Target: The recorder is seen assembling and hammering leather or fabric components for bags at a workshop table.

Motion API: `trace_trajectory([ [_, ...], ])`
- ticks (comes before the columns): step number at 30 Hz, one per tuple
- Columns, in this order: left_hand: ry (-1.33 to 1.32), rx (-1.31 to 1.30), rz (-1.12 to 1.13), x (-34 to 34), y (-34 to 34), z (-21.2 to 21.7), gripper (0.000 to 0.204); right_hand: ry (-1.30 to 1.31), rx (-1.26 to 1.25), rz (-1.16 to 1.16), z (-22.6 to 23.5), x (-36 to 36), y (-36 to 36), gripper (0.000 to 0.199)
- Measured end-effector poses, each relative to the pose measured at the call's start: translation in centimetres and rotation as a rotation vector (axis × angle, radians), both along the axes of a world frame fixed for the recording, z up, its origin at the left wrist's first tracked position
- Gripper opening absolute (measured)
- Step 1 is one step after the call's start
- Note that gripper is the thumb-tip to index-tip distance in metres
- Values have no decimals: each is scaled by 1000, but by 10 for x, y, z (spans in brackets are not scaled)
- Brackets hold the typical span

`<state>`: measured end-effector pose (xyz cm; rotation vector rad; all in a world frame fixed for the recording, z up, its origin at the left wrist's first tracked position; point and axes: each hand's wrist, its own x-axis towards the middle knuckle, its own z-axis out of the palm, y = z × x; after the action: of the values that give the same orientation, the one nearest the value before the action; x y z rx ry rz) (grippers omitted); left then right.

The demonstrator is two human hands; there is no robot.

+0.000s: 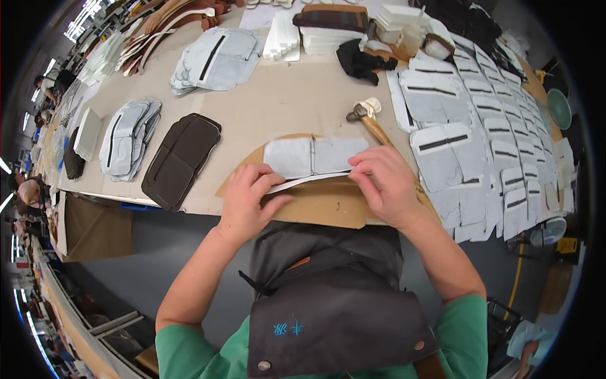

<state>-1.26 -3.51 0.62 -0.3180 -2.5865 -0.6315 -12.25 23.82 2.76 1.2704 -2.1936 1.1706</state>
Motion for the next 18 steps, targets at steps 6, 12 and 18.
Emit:
trace_trajectory([
  [6,-413,991,11,-4,-34,46,10,-405,-286,-116,60,-16,-10,15],
  [12,-538,1214,87,-19,-26,-2,20,-1143,-440,-65,-21,-28,-16,18],
  [18,-480,1205,165,-17,-20,-14,22,-1132,-438,-20,-43,-21,-9,27],
])
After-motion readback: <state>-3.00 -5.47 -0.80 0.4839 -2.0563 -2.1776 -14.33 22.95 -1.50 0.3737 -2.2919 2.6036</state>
